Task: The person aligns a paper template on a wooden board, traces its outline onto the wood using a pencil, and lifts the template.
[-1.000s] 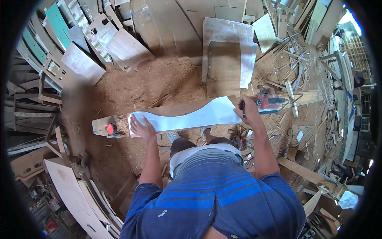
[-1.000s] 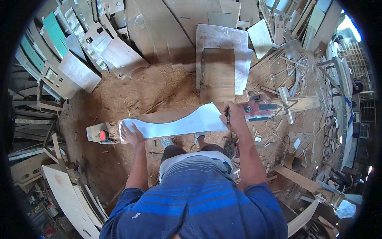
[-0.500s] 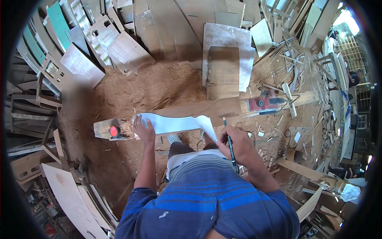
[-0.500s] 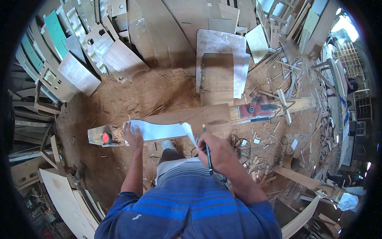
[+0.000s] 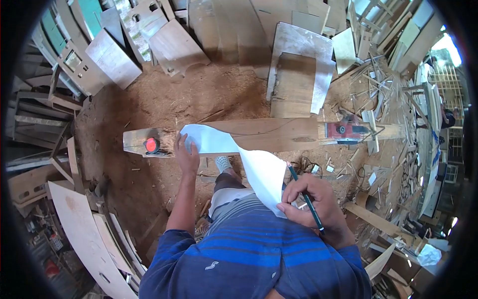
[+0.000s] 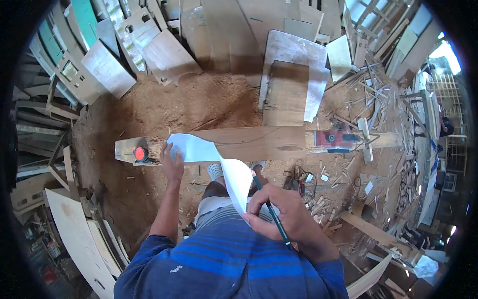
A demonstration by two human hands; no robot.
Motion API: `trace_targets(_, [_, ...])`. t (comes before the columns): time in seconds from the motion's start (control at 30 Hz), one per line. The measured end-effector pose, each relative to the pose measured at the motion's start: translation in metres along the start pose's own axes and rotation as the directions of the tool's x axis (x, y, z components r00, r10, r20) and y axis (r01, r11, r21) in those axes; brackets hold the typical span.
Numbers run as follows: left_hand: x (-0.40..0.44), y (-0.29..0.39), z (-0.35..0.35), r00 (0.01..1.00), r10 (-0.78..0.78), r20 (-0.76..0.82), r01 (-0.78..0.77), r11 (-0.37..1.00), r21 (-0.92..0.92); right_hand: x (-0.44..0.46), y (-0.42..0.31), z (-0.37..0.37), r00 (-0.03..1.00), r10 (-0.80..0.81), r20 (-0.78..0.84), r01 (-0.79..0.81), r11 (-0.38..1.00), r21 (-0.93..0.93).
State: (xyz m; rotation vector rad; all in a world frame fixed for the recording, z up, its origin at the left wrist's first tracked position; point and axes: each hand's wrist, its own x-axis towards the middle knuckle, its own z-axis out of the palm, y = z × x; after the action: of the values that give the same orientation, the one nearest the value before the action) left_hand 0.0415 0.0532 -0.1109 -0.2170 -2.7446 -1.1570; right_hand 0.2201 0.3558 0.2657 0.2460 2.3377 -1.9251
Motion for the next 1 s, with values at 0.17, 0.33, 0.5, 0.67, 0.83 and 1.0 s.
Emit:
trace_targets(0.17, [-0.002, -0.016, -0.006, 0.997, -0.078, -0.013, 0.076, 0.994, -0.072, 0.007, -0.016, 0.015, 0.994, -0.041, 0.098, 0.033, 0.996, 0.087])
trace_targets(0.33, [0.003, -0.026, -0.010, 0.972, -0.233, 0.010, 0.231, 0.953, -0.198, 0.016, -0.035, 0.023, 0.977, -0.112, 0.183, 0.087, 0.987, 0.138])
trace_targets(0.5, [0.011, -0.034, -0.011, 0.929, -0.371, 0.005, 0.353, 0.880, -0.319, 0.023, -0.044, 0.031, 0.943, -0.253, 0.217, 0.208, 0.955, 0.211])
trace_targets(0.67, [0.020, -0.042, -0.020, 0.920, -0.382, 0.088, 0.391, 0.890, -0.236, 0.024, -0.047, 0.039, 0.916, -0.272, 0.294, 0.217, 0.954, 0.207])
trace_targets(0.83, [0.029, -0.018, -0.035, 0.989, -0.133, 0.071, 0.136, 0.990, -0.044, 0.026, -0.047, 0.051, 0.884, -0.372, 0.283, 0.263, 0.897, 0.356])
trace_targets(1.0, [0.028, 0.021, -0.048, 0.983, 0.111, 0.144, -0.090, 0.986, -0.141, 0.025, -0.046, 0.045, 0.824, -0.532, 0.198, 0.370, 0.768, 0.522])
